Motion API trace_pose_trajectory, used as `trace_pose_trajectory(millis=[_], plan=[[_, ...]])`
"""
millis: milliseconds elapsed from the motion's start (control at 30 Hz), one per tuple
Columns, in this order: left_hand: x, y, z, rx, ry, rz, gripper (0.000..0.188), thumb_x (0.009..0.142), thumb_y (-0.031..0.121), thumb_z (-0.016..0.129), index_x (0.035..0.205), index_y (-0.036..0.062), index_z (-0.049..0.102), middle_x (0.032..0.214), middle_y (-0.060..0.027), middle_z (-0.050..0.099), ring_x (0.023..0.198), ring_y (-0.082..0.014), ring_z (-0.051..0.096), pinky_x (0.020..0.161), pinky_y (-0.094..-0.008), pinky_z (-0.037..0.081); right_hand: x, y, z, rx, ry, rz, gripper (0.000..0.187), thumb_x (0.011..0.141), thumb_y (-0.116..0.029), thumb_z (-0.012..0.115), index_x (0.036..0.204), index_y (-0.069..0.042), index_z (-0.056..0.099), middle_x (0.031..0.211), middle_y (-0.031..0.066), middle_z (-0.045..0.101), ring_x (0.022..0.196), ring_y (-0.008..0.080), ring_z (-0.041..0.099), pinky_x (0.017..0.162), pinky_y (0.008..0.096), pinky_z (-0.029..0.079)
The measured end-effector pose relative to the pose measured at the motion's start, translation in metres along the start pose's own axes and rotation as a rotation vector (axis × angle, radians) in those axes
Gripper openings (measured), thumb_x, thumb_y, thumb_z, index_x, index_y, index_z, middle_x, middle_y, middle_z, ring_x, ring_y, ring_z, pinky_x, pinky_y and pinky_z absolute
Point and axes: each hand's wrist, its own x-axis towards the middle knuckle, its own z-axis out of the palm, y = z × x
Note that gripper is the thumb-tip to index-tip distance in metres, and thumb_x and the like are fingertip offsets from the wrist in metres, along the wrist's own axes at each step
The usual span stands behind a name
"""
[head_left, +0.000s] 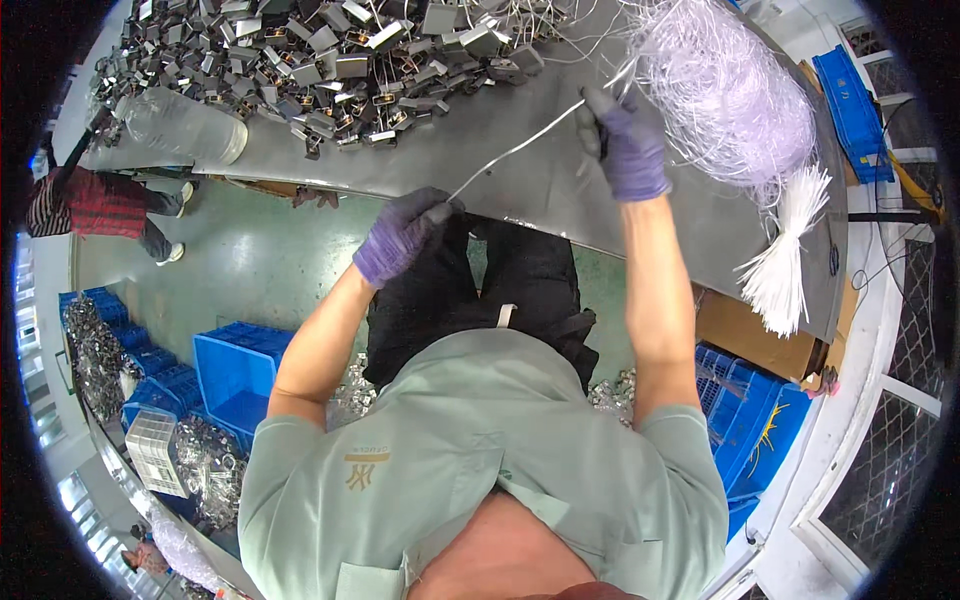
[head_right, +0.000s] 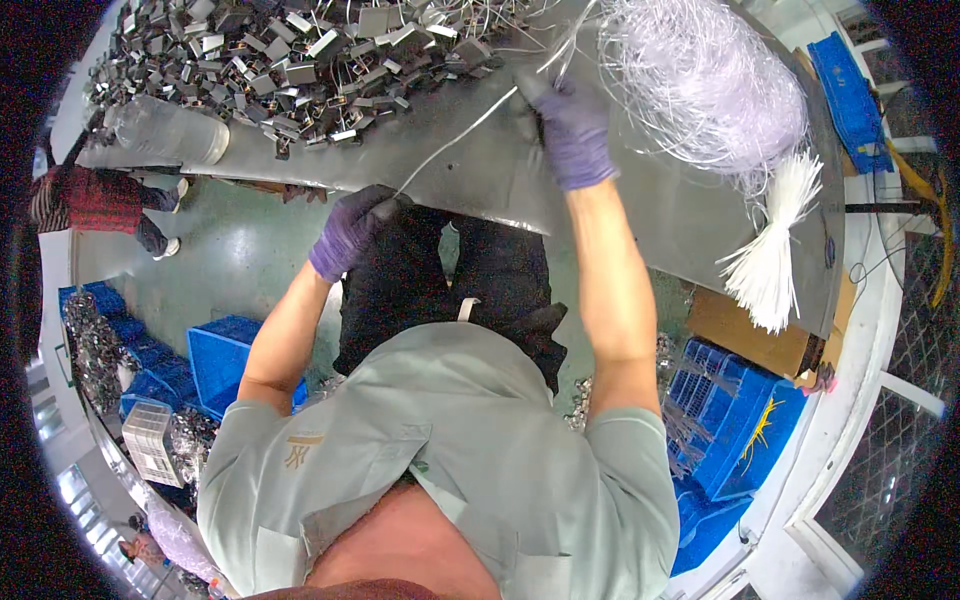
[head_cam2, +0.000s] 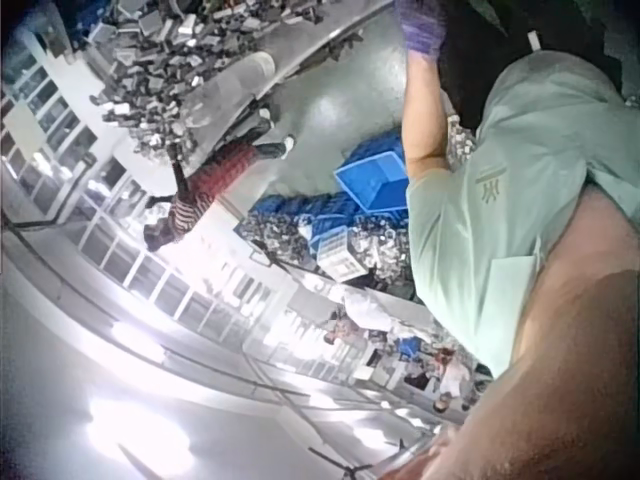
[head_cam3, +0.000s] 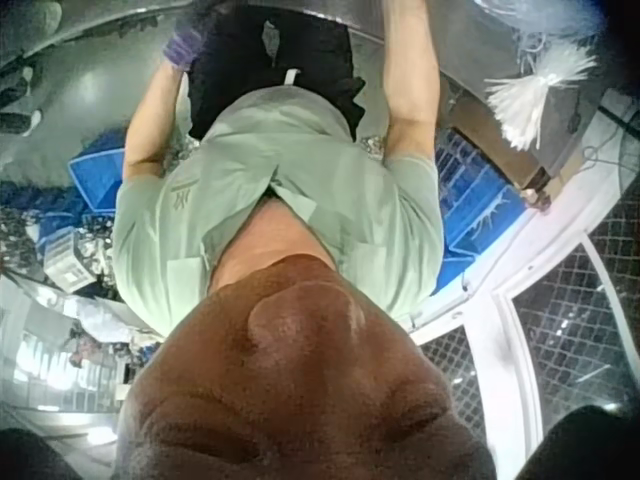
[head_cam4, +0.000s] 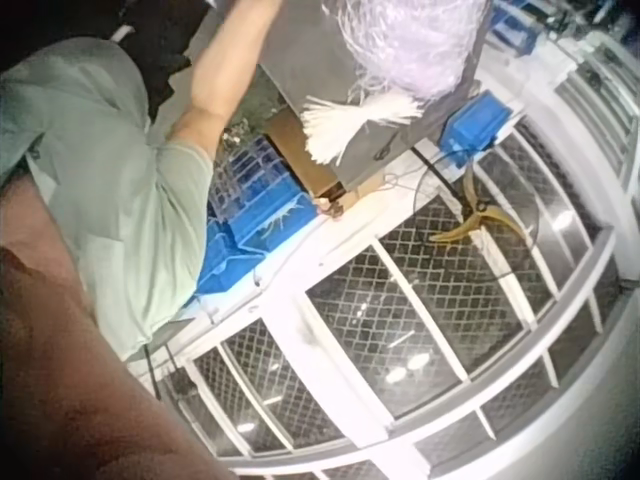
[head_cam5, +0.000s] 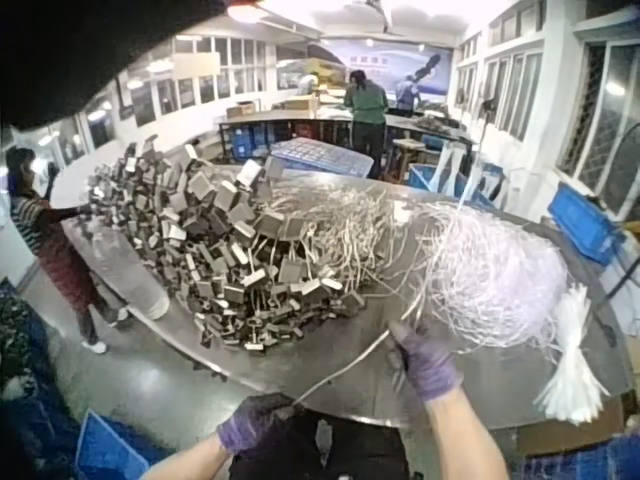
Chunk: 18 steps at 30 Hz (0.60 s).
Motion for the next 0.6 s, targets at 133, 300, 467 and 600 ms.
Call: trace_pose_trajectory(millis=[133, 300, 467, 600], plan=[[0.004, 0.006, 0.014, -0.036, 0.150, 0.075, 0.027, 0.090, 0.026, 0.054, 0.094, 0.0005, 0.063, 0.064, -0.0022, 0.052, 0.056, -0.0092, 0.047, 0.053, -0.0247, 0.040, -0.021, 0.006, 0.032, -0.132, -0.036, 0.084, 0.025, 0.081, -0.024, 0.068, 0.076, -0.002, 0.058, 0.059, 0.0063, 0.057, 0.046, 0.0103, 0.053, 0.041, 0.0236, 0.040], [0.011, 0.021, 0.010, -0.198, 0.021, -0.090, 0.027, 0.091, 0.026, 0.054, 0.093, 0.0011, 0.063, 0.065, -0.0028, 0.052, 0.059, -0.0083, 0.048, 0.053, -0.0233, 0.039, -0.037, 0.053, 0.050, -0.401, -0.239, -0.106, 0.024, 0.080, -0.023, 0.069, 0.077, -0.002, 0.058, 0.060, 0.0069, 0.059, 0.044, 0.0103, 0.053, 0.039, 0.0238, 0.042], [-0.004, 0.007, 0.011, -0.418, -0.122, -0.045, 0.031, 0.091, 0.033, 0.053, 0.083, 0.0031, 0.060, 0.061, -0.0008, 0.051, 0.054, -0.0080, 0.046, 0.049, -0.0230, 0.035, -0.028, 0.013, 0.039, -0.081, -0.077, 0.125, 0.022, 0.080, -0.020, 0.069, 0.075, -0.001, 0.060, 0.058, 0.0067, 0.059, 0.042, 0.0097, 0.052, 0.038, 0.0220, 0.040], [0.001, 0.000, 0.014, -0.406, -0.003, -0.054, 0.036, 0.091, 0.037, 0.051, 0.078, 0.0039, 0.057, 0.060, -0.0008, 0.051, 0.054, -0.0081, 0.045, 0.050, -0.0238, 0.035, -0.025, 0.010, 0.040, -0.153, -0.175, 0.184, 0.023, 0.080, -0.021, 0.070, 0.077, 0.000, 0.061, 0.058, 0.0064, 0.060, 0.044, 0.0093, 0.052, 0.039, 0.0226, 0.041]])
